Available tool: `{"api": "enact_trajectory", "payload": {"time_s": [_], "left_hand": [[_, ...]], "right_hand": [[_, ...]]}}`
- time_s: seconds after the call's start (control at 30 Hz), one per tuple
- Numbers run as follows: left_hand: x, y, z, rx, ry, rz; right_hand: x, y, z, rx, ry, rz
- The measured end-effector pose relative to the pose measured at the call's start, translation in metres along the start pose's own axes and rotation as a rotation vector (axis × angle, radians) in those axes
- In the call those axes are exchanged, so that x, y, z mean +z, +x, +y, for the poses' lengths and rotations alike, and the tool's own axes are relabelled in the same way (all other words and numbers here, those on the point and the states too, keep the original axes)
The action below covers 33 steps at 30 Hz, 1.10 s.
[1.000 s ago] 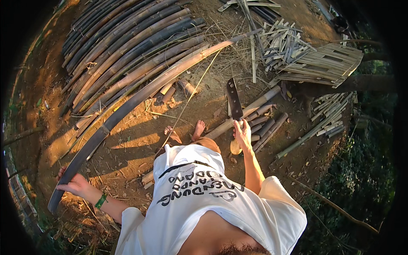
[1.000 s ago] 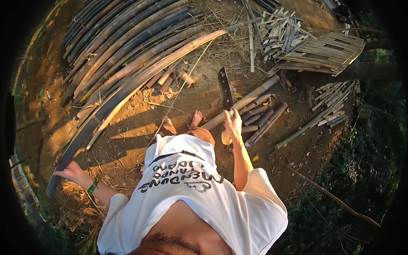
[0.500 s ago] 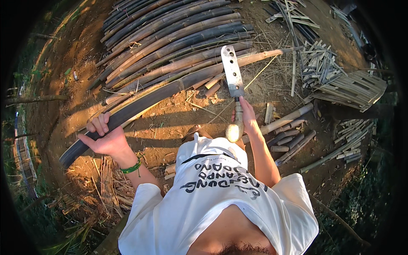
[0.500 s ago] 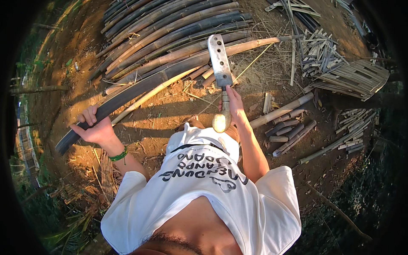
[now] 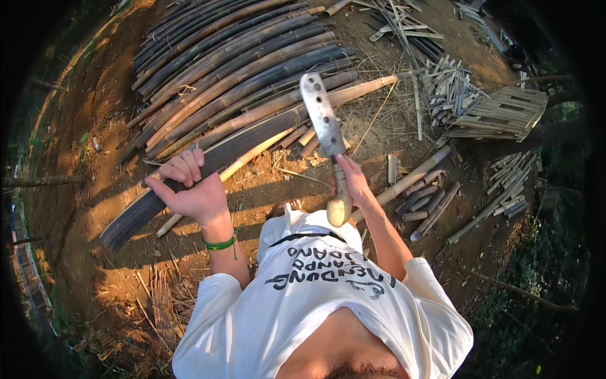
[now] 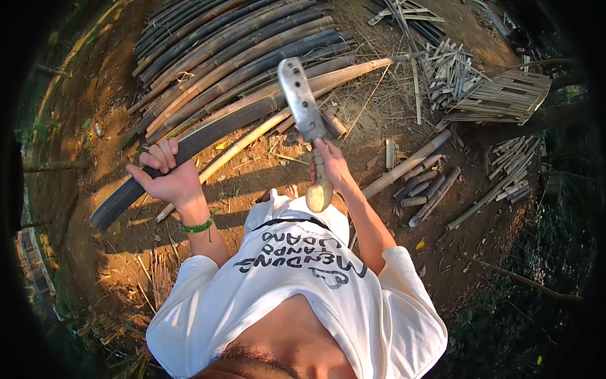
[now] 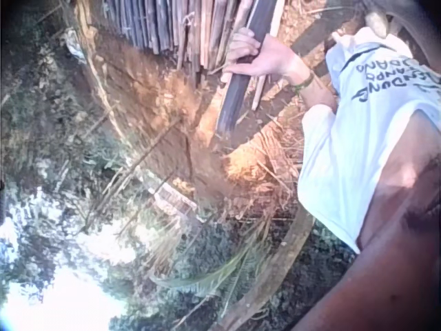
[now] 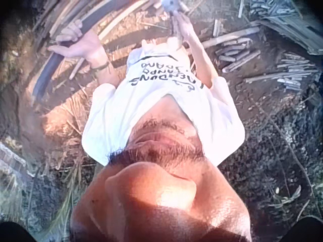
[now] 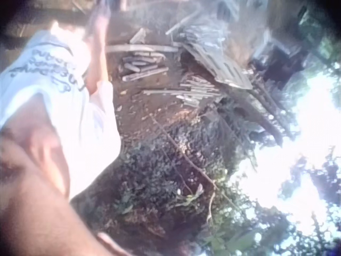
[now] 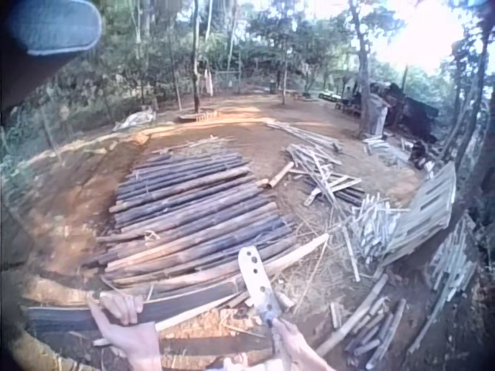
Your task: The person shaves a piece of bamboo by hand using a woodworking knife, removing long thin strips.
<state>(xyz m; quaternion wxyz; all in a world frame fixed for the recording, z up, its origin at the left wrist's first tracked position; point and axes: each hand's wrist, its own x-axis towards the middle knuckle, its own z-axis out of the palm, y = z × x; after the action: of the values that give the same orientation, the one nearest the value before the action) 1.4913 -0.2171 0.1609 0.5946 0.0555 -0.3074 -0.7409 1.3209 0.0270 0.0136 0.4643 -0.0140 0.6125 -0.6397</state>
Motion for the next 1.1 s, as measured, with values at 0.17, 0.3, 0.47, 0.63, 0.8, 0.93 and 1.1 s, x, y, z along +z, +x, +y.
{"api": "enact_trajectory", "payload": {"time_s": [0.17,0.3,0.47,0.63,0.8,0.93,1.1], "left_hand": [[-0.001,0.011,0.000,0.012,-0.016,-0.039],[0.006,0.013,-0.002,0.043,-0.011,0.002],[0.000,0.023,-0.006,0.017,-0.049,0.077],[0.007,0.023,-0.008,0.043,-0.024,0.046],[0.005,0.024,-0.009,0.019,-0.068,0.064],[0.016,0.023,-0.010,0.026,-0.054,0.088],[0.010,0.029,-0.009,0.036,-0.048,0.072]], "right_hand": [[-0.009,0.016,0.001,-0.082,-0.010,0.025],[0.002,0.009,-0.012,0.006,-0.033,0.031],[-0.007,0.019,-0.003,-0.109,-0.196,-0.033],[0.004,0.012,-0.010,0.038,-0.100,0.020],[0.011,-0.003,-0.022,-0.087,-0.103,-0.036],[0.010,0.004,-0.012,-0.057,-0.030,0.050],[0.010,-0.013,-0.018,-0.102,-0.151,-0.075]]}}
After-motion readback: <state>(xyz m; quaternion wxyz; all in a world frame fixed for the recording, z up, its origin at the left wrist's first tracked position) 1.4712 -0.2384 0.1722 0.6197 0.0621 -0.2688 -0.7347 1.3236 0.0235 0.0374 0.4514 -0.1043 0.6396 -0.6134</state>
